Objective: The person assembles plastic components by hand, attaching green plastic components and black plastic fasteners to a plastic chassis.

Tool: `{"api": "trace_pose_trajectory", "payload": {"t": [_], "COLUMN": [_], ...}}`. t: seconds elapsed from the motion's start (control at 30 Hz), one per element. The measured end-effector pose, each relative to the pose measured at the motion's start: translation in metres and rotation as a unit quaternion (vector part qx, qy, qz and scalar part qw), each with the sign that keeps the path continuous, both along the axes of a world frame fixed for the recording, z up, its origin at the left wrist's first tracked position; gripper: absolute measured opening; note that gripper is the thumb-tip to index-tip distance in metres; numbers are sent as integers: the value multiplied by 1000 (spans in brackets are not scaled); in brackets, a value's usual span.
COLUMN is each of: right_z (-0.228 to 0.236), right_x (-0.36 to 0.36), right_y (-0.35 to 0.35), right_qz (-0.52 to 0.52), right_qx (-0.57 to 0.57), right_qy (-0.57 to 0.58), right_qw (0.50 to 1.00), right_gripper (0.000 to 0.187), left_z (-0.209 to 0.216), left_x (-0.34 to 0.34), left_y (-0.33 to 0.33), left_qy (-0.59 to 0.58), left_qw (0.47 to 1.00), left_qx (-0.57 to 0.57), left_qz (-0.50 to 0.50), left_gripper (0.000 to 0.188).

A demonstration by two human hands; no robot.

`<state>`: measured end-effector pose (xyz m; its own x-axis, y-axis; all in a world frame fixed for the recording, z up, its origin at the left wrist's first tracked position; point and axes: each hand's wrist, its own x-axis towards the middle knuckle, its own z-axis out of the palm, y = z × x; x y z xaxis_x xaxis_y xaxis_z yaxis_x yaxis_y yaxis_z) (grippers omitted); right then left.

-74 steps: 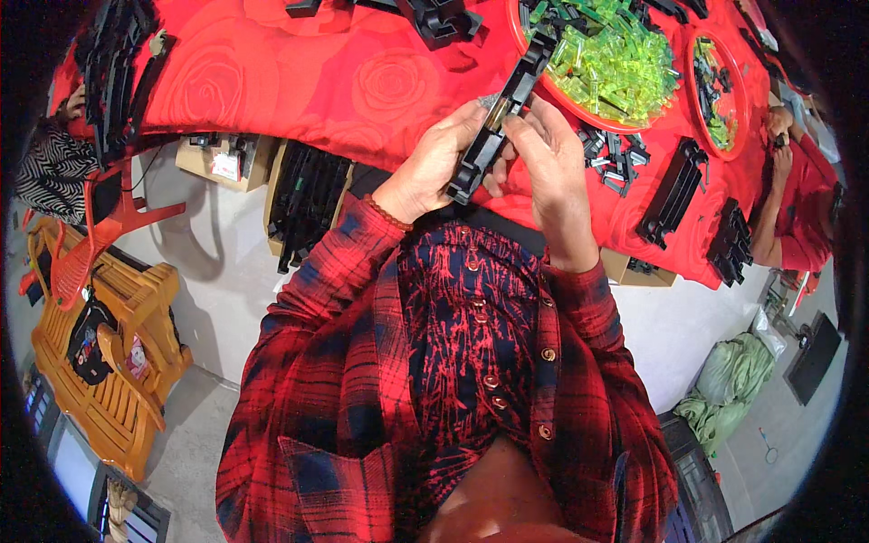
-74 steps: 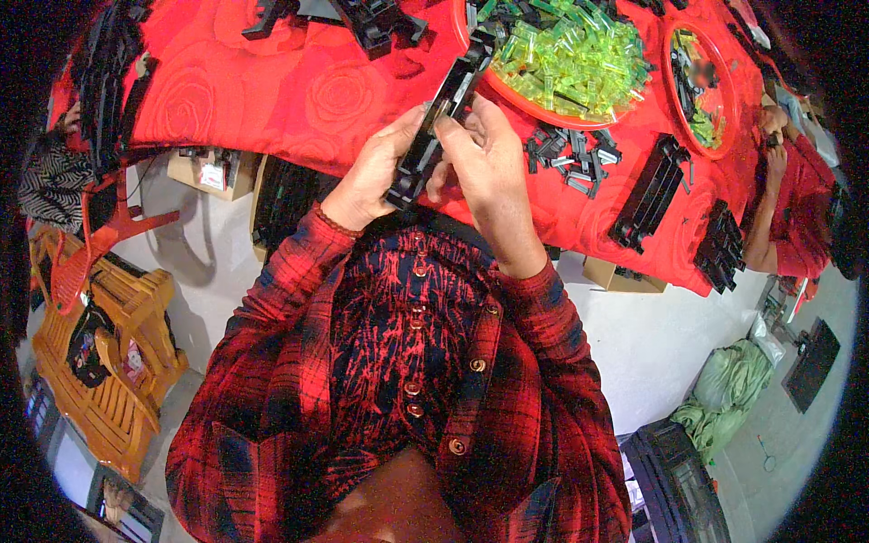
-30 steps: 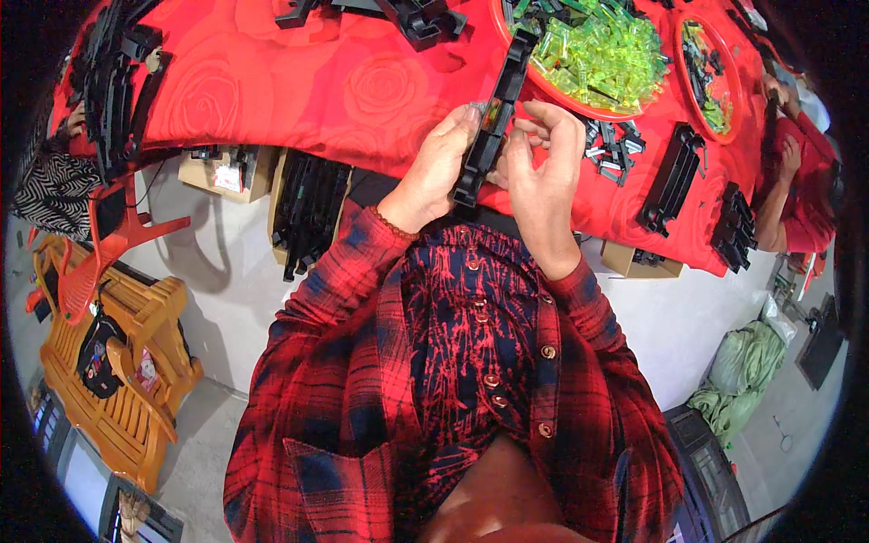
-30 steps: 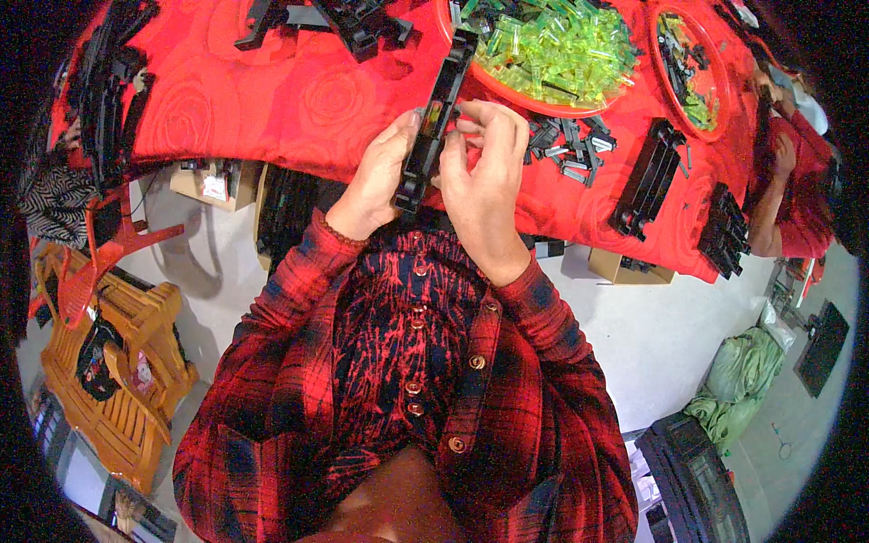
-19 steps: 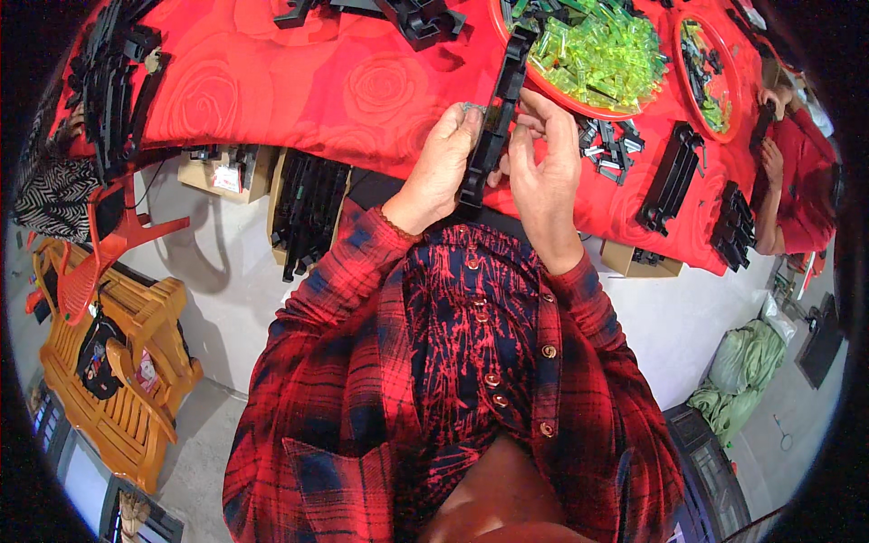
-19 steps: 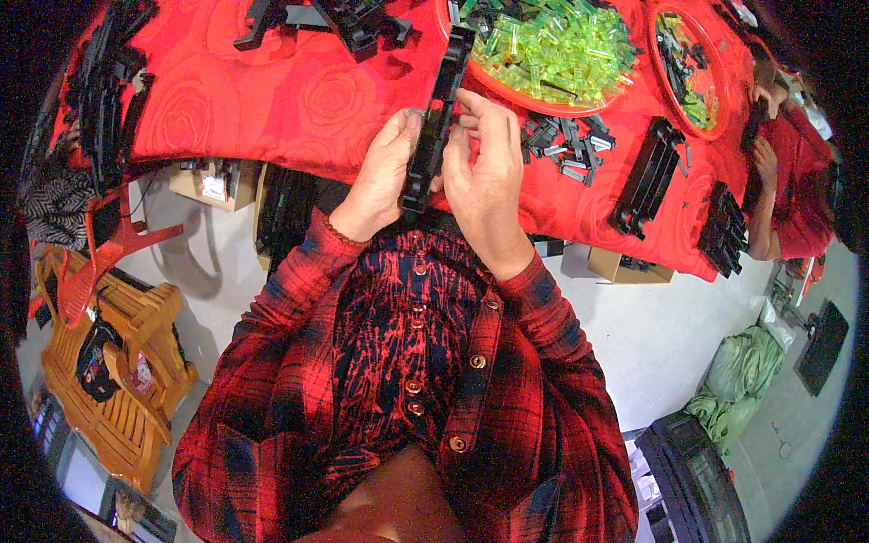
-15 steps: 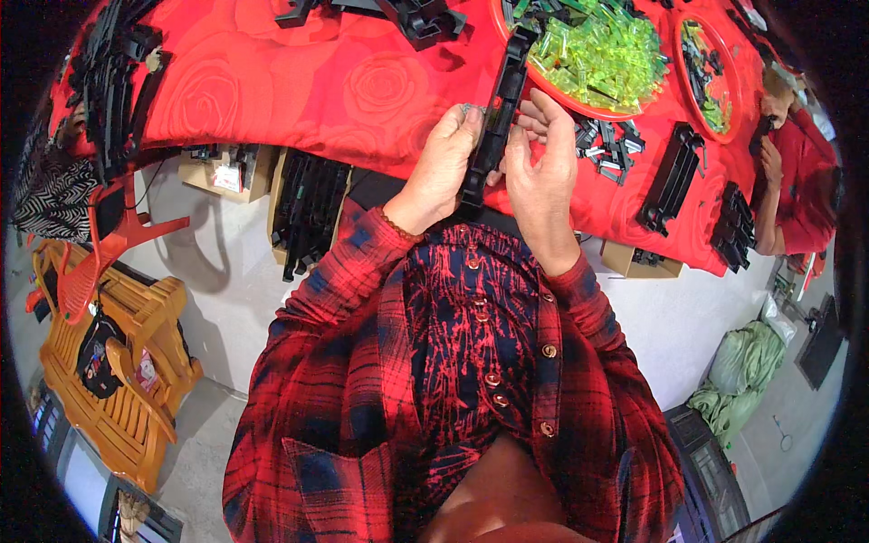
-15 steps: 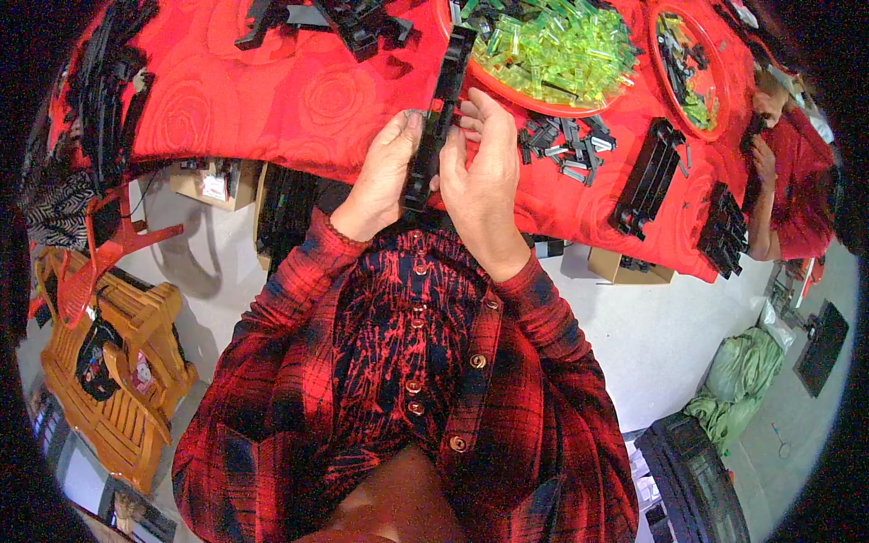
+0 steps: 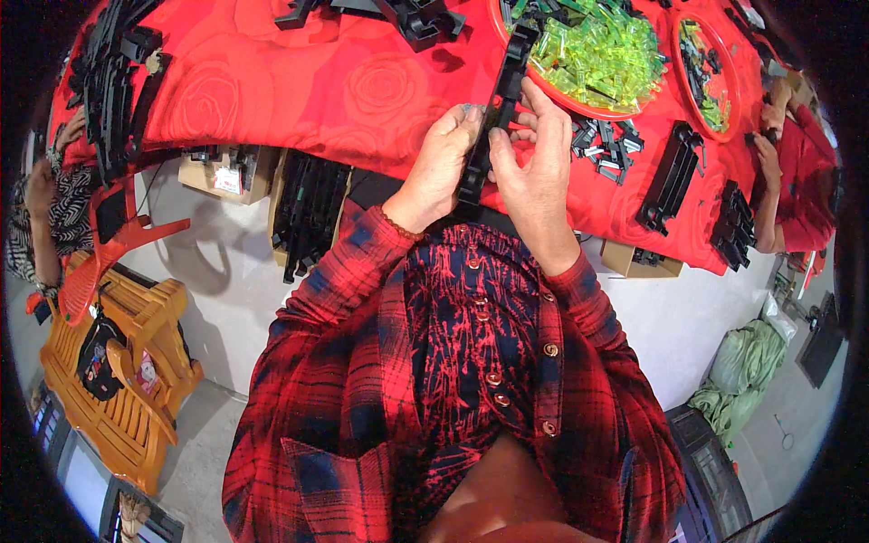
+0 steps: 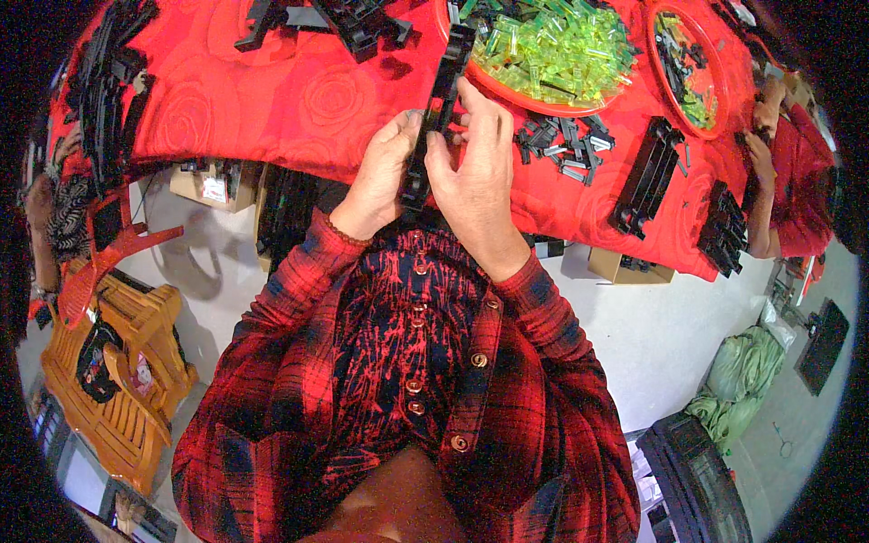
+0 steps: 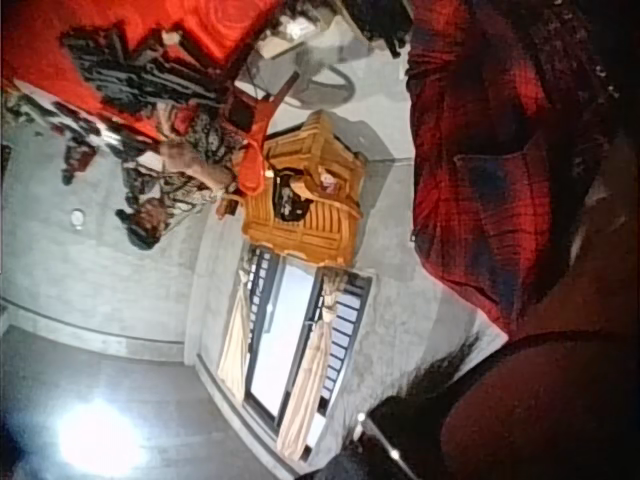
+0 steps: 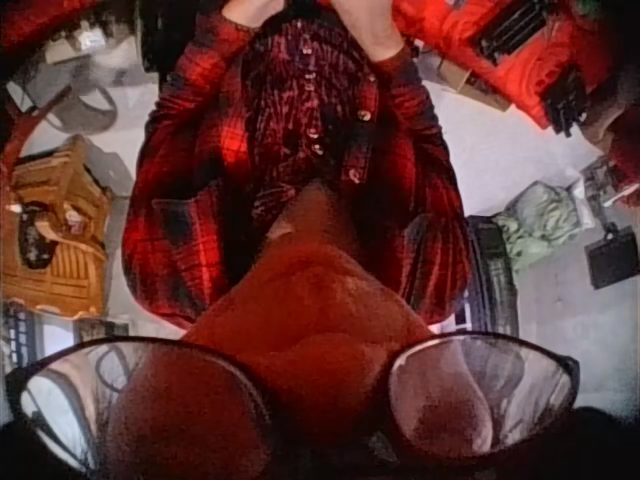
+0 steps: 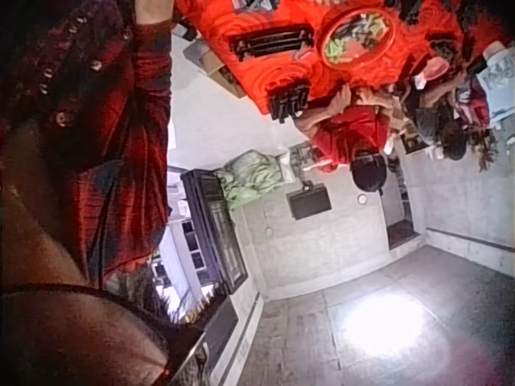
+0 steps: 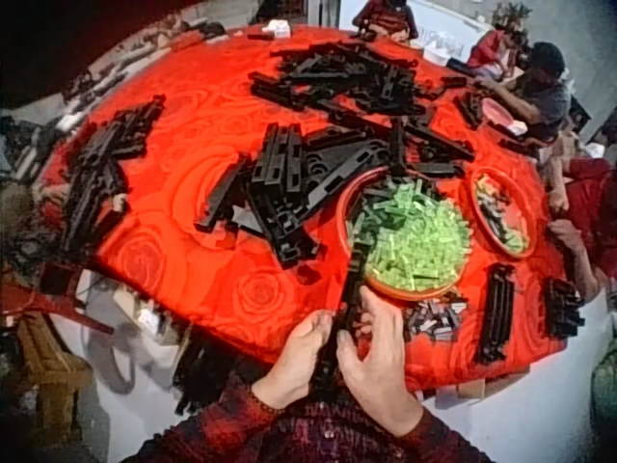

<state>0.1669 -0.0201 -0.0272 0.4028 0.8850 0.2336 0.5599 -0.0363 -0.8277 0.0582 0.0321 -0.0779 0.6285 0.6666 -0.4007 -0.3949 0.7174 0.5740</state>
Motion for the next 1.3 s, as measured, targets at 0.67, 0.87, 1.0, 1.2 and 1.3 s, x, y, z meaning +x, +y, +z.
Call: {"api": "trace_pose_trajectory", "payload": {"t": [0.67, 0.87, 1.0, 1.2, 1.3], "right_z": [-3, -12, -16, -22, -22], "right_x": [-15, 0, 3, 14, 14], "right_y": [-5, 6, 3, -10, -13], "right_qz": [45, 38, 33, -28, -21], "right_qx": [-52, -65, -94, -149, -144], "right_qy": [-143, -270, -196, -85, -74], "right_qw": [987, 960, 975, 985, 987], "right_gripper": [50, 42, 38, 35, 34], "left_z": [0, 25, 23, 21, 24], "left_x": [-28, -36, -35, -34, -33], "left_y": [-29, -27, -27, -24, -23], "left_qy": [311, 433, 422, 422, 425], "left_qw": [918, 813, 813, 805, 808], "left_qx": [242, 388, 401, 417, 407], "left_qz": [45, -20, -11, -14, -26], "left_gripper": [15, 19, 20, 19, 19]}}
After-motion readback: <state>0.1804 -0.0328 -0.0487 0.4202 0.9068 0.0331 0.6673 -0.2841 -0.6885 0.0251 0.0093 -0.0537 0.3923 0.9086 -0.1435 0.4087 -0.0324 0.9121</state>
